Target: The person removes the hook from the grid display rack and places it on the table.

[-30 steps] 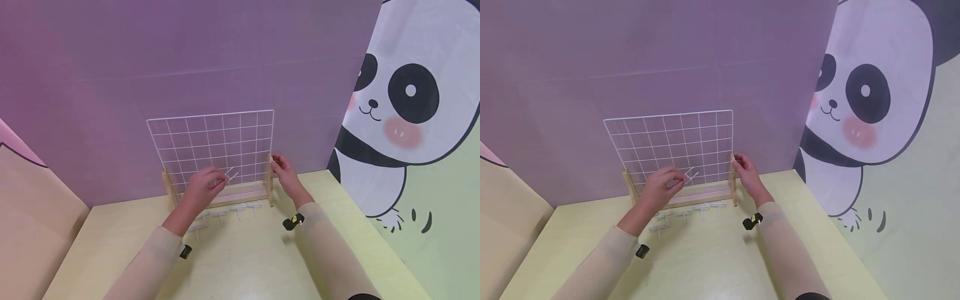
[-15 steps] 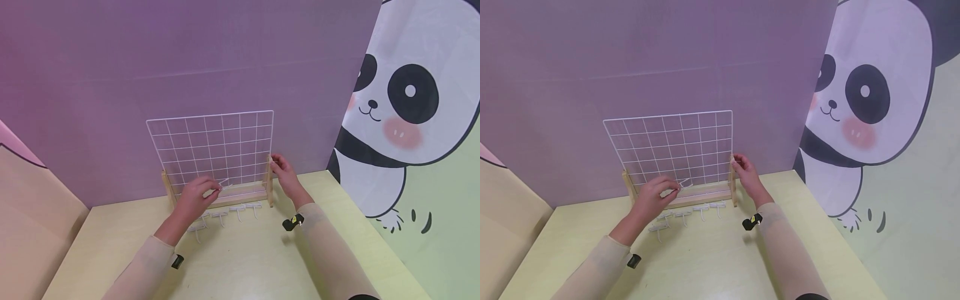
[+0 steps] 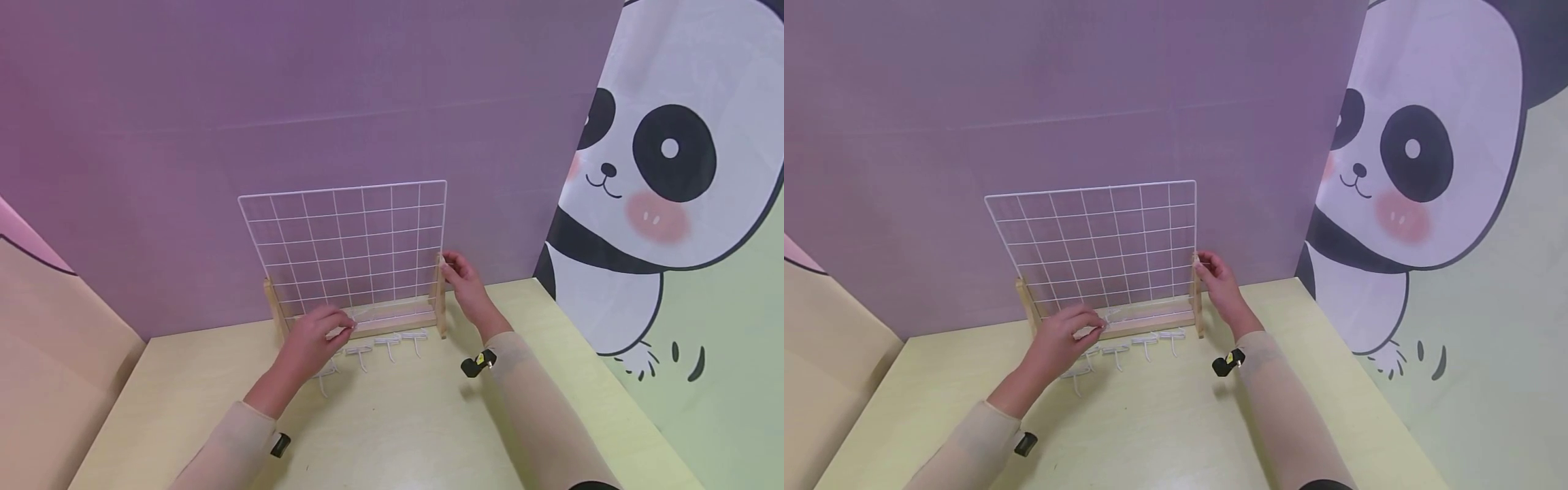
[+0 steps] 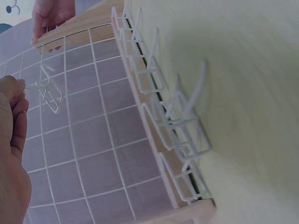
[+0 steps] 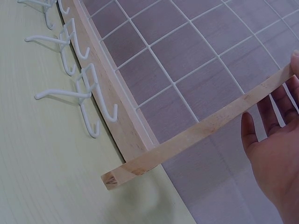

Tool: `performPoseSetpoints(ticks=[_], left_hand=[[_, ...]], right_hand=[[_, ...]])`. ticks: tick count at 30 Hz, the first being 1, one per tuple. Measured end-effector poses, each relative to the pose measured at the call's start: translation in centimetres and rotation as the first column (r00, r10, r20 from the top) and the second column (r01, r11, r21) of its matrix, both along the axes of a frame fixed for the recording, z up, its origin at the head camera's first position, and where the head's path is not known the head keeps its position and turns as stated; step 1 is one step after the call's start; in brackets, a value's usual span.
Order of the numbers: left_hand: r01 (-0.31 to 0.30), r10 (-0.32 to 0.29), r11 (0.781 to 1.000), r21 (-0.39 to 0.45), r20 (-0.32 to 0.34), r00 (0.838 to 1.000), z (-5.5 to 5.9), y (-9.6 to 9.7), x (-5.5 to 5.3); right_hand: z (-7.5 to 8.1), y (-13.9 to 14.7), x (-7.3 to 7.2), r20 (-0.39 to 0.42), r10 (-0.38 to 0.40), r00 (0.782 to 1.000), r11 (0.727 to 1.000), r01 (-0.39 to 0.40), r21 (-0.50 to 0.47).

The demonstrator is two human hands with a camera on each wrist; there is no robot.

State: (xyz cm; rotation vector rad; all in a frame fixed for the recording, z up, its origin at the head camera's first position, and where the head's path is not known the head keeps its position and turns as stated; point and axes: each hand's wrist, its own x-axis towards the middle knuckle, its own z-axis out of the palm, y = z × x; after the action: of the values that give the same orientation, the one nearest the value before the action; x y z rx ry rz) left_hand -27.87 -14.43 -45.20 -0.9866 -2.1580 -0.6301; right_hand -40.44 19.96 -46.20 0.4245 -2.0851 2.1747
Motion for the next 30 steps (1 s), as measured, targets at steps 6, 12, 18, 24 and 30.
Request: performPoseSetpoints(ticks=[6,12,18,24,30], left_hand=[[-0.008,0.008,1.0,-0.007,0.008,1.0,-1.1,-0.5,0.3],[0.005,-0.005,1.0,-0.003,0.002,1.0,-2.4,-0.8,0.5],[-0.02,0.02,1.0,-0.019,0.038,0.999,-3.3,-1.1,0.8],[-0.04,0.043,0.998,-0.046,0.079,0.996,-4.0,-1.2,1.2],[-0.036,0.045,0.997,-0.068,0.135,0.99,-4.5,-1.3,1.3]], right_hand=[[0.2,-0.2,0.2,-0.017,-0.007,1.0,1.0,0.007,-0.023],[0.1,-0.1,0.2,-0.005,-0.014,1.0,1.0,0.014,-0.008],[0.1,-0.1,0.2,0.012,-0.014,1.0,1.0,0.014,0.005],[0.2,0.0,0.1,0.017,-0.009,1.0,1.0,0.009,0.016],[0.2,0.0,0.1,0.007,-0.005,1.0,1.0,0.005,0.009]])
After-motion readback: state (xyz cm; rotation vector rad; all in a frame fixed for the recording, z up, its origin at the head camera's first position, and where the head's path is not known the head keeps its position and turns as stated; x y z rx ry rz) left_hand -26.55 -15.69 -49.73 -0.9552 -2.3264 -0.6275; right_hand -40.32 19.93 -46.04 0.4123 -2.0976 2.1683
